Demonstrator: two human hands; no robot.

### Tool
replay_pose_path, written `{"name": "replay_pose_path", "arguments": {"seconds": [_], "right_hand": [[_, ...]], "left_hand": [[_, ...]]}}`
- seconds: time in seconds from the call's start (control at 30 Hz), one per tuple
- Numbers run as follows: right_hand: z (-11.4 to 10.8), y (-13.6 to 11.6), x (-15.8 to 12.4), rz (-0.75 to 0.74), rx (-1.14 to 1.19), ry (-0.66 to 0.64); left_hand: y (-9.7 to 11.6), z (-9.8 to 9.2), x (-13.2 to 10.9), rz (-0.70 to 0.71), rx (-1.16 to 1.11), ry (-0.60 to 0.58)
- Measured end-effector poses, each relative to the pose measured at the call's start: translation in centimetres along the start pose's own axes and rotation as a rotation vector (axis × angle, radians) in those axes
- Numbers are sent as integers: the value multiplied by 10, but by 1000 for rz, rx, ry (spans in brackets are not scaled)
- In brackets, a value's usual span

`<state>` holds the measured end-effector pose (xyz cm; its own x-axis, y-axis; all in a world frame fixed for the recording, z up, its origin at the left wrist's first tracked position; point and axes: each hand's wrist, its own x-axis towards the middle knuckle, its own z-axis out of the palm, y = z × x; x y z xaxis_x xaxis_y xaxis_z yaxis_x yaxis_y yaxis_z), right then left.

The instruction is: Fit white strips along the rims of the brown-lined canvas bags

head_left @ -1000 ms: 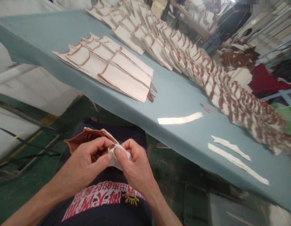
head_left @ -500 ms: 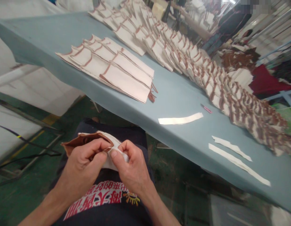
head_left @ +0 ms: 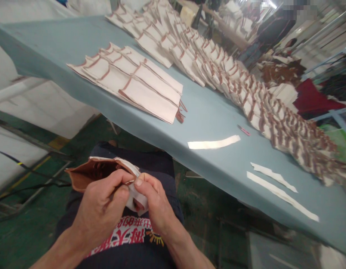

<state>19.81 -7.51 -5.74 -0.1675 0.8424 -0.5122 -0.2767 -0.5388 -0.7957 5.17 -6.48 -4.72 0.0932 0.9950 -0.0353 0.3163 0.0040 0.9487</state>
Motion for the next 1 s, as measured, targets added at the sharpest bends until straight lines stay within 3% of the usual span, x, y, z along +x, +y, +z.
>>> {"name": "replay_pose_path", "arguments": {"seconds": [0.23, 0.47, 0.6, 0.8, 0.93, 1.0], "right_hand": [[1, -2, 1, 96, 49, -22], [9, 4, 2, -90, -38, 78], [9, 11, 8, -97, -22, 95], [-7, -14, 7, -244, -226, 31], [-22, -20, 8, -331, -358, 107], [-29, -24, 8, -444, -445, 137]], "left_hand": [[-21, -11, 16, -263, -342, -210], [-6, -8, 5, -32, -168, -102], [-7, -7, 7, 48, -205, -141], [-22, -32, 26, -71, -272, -221], [-22, -45, 31, -71, -268, -240], [-14, -46, 33, -94, -287, -272]]}}
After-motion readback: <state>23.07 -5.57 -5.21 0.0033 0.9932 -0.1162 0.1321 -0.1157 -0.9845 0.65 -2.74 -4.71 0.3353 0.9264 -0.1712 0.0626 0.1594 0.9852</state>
